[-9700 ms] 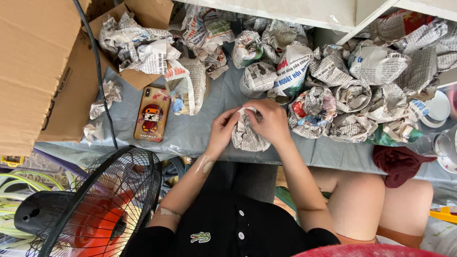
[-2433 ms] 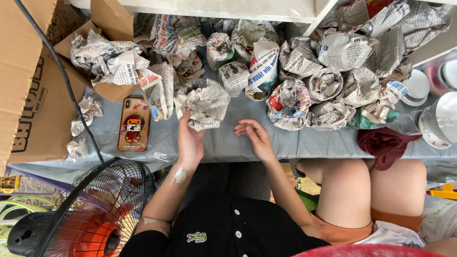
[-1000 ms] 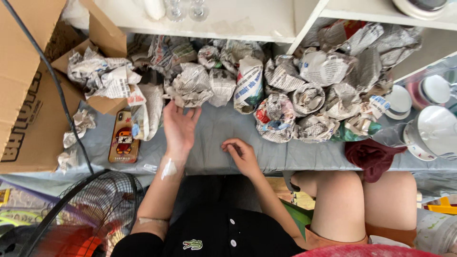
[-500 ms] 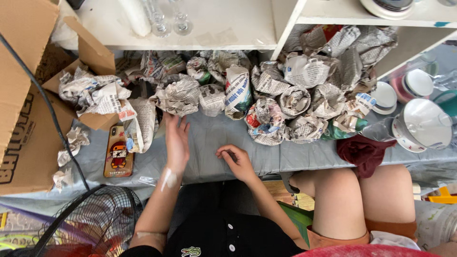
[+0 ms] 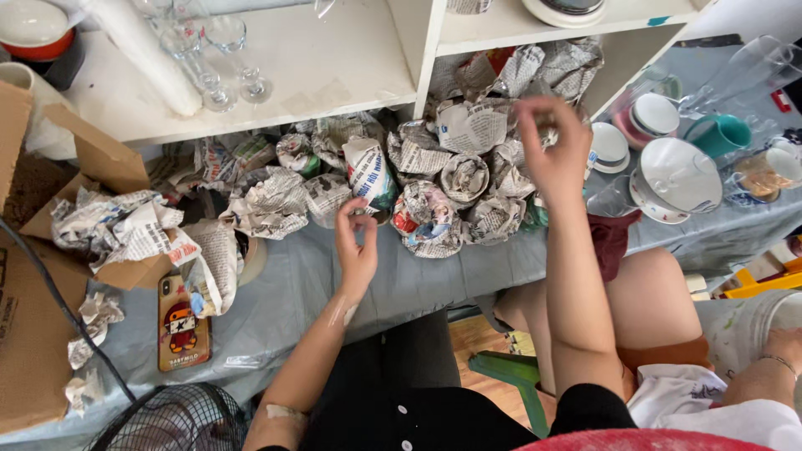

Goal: The person crumples sheets of newspaper into balls by hand and presses the paper balls into small ceramic bowls to pack them, then places the packed bowls on a shelf. They repeat this for several bowls, taking new newspaper sheets from a pile on the table.

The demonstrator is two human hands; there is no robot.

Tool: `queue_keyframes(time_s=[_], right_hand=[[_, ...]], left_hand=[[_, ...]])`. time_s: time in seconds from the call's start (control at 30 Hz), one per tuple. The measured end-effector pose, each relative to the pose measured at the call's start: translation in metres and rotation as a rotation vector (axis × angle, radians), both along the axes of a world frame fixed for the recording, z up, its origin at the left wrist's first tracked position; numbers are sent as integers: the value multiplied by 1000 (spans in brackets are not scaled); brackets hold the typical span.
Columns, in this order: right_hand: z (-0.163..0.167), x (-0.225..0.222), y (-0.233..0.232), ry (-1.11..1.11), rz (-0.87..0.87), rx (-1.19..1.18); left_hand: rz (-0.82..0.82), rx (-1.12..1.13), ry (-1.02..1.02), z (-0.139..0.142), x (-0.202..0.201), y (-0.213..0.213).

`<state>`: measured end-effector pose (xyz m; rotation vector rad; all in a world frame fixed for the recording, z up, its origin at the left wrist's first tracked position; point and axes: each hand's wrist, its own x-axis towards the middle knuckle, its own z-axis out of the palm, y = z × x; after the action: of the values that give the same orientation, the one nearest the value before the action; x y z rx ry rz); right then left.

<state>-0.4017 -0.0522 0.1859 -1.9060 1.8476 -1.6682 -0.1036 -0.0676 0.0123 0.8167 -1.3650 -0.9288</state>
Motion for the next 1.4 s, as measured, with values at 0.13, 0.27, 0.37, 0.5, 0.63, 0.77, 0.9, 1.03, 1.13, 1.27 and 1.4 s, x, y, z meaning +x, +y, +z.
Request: queue_keyframes(time_s=[0.13, 0.27, 0.37, 0.5, 0.63, 0.77, 0.9, 1.03, 1.13, 1.27, 1.4], right_hand=[[59, -41, -82, 551, -269, -371], [65, -61, -136, 479, -257, -306], [64, -63, -150, 547, -374, -294], [78, -55, -141, 476, -489, -252], [76, -35, -74, 421, -328, -486], [18, 27, 29, 520, -187, -512], [-50, 106, 82, 733, 273, -357], [-102, 155, 79, 725, 415, -201], [-133, 177, 72, 676, 458, -120], [-168, 207, 50, 420, 660, 97], [-186, 216, 42, 357, 613, 247]], left_hand=[[33, 13, -11, -6, 8, -1], [54, 29, 9, -6, 17, -2], [18, 26, 74, -8, 13, -6], [-18, 86, 62, -15, 11, -6], [-48, 52, 63, -21, 15, -4], [-169, 146, 96, -16, 17, -6], [-545, 111, 317, -2, 17, 0], [-649, 127, 338, 15, 32, 14], [-439, 316, 34, 18, 70, 22], [-115, 464, -563, 9, 107, 39], [129, 241, -872, 6, 116, 36]])
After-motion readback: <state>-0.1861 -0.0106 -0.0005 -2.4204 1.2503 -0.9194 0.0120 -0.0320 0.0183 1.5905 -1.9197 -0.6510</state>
